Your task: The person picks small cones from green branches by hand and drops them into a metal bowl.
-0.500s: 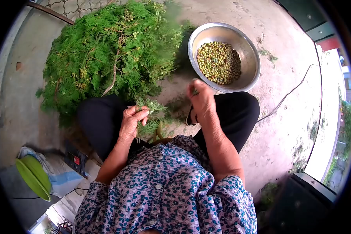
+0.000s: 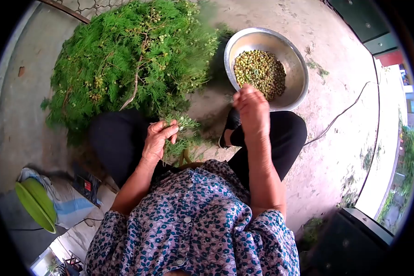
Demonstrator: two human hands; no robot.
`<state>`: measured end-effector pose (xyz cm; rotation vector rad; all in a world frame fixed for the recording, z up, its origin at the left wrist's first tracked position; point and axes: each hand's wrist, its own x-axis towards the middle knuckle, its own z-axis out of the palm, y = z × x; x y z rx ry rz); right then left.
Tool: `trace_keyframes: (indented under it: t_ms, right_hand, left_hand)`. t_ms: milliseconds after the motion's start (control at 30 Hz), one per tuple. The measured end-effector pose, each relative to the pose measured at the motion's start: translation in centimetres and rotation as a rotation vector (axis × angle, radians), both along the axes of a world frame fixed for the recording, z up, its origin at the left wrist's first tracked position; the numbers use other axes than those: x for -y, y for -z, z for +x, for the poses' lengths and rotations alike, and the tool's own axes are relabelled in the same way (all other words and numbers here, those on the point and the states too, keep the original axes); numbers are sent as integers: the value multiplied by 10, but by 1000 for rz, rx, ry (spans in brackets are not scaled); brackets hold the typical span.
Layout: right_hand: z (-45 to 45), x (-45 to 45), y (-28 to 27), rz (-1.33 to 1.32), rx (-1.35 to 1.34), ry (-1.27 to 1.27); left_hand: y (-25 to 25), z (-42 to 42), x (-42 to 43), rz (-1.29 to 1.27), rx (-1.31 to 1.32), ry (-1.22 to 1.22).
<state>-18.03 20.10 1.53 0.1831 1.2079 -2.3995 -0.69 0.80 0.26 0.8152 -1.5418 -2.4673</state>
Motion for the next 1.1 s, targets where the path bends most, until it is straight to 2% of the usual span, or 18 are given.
trace_keyframes:
  t_ms: [67, 167, 267, 333, 433, 467, 533, 567, 600, 667, 733, 800, 867, 933, 1000, 1067, 1100]
  right_hand:
    - [32, 22, -13, 307, -47, -245]
    - [62, 45, -12, 552, -273, -561]
    - [73, 56, 12, 691, -781, -468]
    - [78, 57, 14, 707, -806, -436]
    - [80, 57, 11, 754, -520, -252]
    - [72, 54, 4, 635, -142, -264]
    - [57, 50, 2, 296, -68, -215]
    - [56, 49, -2, 267, -13, -252]
    - [58, 49, -4, 264, -13, -253]
    - [65, 48, -6, 200, 16, -472]
    - [77, 51, 5, 190, -62, -544]
    - [86, 56, 10, 283, -137, -589]
    - [89, 59, 11, 312, -144, -532]
    - [88, 60, 8, 503, -279, -592]
    - [87, 59, 11, 516, -310, -602]
    - [85, 54, 15, 171, 65, -590]
    - [84, 54, 7, 88, 164, -482]
  left_hand:
    - [2, 0, 0, -12, -15, 74]
    - [2, -1, -1, -29, -25, 112]
    - [2, -1, -1, -15, 5, 123]
    - [2, 0, -1, -5, 8, 164]
    - [2, 1, 0, -18, 43, 156]
    - [3, 1, 1, -26, 44, 144]
    - [5, 3, 0, -36, 43, 109]
    - [5, 3, 0, -46, 39, 80]
    - [6, 2, 1, -53, 34, 51]
    - [8, 1, 1, -44, 27, 33]
    - [6, 0, 0, -64, 54, 11]
    - [9, 0, -2, -93, 41, 40]
    - [10, 0, -3, -122, 30, 68]
    - [9, 1, -4, -120, 29, 92]
    - [5, 1, -4, -92, 19, 97]
    - [4, 0, -4, -62, 6, 102]
    - [4, -1, -3, -1, 3, 87]
